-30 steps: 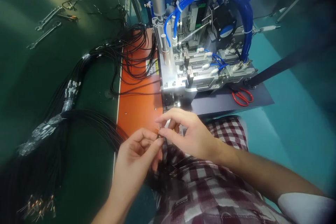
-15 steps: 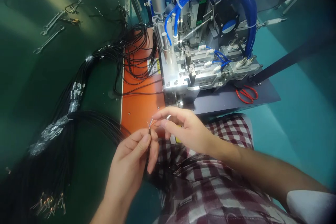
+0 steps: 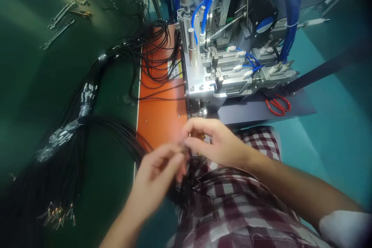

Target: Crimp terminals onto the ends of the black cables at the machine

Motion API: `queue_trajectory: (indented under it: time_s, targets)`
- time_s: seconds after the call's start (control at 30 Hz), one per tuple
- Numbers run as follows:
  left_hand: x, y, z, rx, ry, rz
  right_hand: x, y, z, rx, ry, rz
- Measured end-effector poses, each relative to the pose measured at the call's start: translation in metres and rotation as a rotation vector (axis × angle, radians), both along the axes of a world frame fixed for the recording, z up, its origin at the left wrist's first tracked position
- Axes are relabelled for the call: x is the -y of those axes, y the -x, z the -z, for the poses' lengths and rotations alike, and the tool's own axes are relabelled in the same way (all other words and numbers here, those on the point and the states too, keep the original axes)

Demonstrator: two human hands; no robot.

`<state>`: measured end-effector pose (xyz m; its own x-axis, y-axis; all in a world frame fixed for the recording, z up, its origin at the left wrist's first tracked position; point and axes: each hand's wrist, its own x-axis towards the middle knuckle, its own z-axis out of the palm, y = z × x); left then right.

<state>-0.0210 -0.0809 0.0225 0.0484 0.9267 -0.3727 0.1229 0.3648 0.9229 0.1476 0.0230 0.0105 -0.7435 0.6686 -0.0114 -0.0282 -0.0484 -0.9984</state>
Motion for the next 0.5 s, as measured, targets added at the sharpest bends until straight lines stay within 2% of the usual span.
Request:
queue_trajectory:
  time_s: [0.07, 0.1, 0.13, 0.17, 0.23, 0.27, 0.3, 0.4, 0.47, 0.5]
  targets:
    - [0.002, 0.016, -0.004, -0.198, -0.071, 0.261, -0.006, -0.024, -0.012, 0.136, -0.163, -0.382]
    - [0.001, 0.029, -0.005, -0.305, -0.09, 0.303, -0.008, -0.034, -0.016, 0.223, -0.195, -0.48]
    - [-0.002, 0.045, -0.006, -0.418, -0.104, 0.216, -0.01, -0.043, -0.02, 0.299, -0.228, -0.448]
    - [-0.005, 0.061, -0.005, -0.573, -0.11, -0.013, -0.011, -0.05, -0.022, 0.347, -0.254, -0.397]
    - [-0.017, 0.092, 0.0, -0.941, -0.088, -0.555, -0.009, -0.052, -0.022, 0.396, -0.276, -0.315]
    - [-0.024, 0.104, 0.004, -0.976, -0.07, -0.71, -0.007, -0.05, -0.021, 0.393, -0.287, -0.291]
    - [-0.032, 0.111, 0.009, -0.897, -0.063, -0.806, -0.004, -0.045, -0.02, 0.376, -0.303, -0.284]
    - [-0.054, 0.113, 0.017, -0.729, -0.045, -0.852, 0.006, -0.029, -0.019, 0.293, -0.355, -0.286]
    - [-0.057, 0.108, 0.011, -0.598, -0.069, -0.87, 0.012, -0.025, -0.021, 0.257, -0.39, -0.282]
    - [-0.051, 0.107, 0.002, -0.522, -0.09, -0.878, 0.013, -0.025, -0.022, 0.25, -0.404, -0.274]
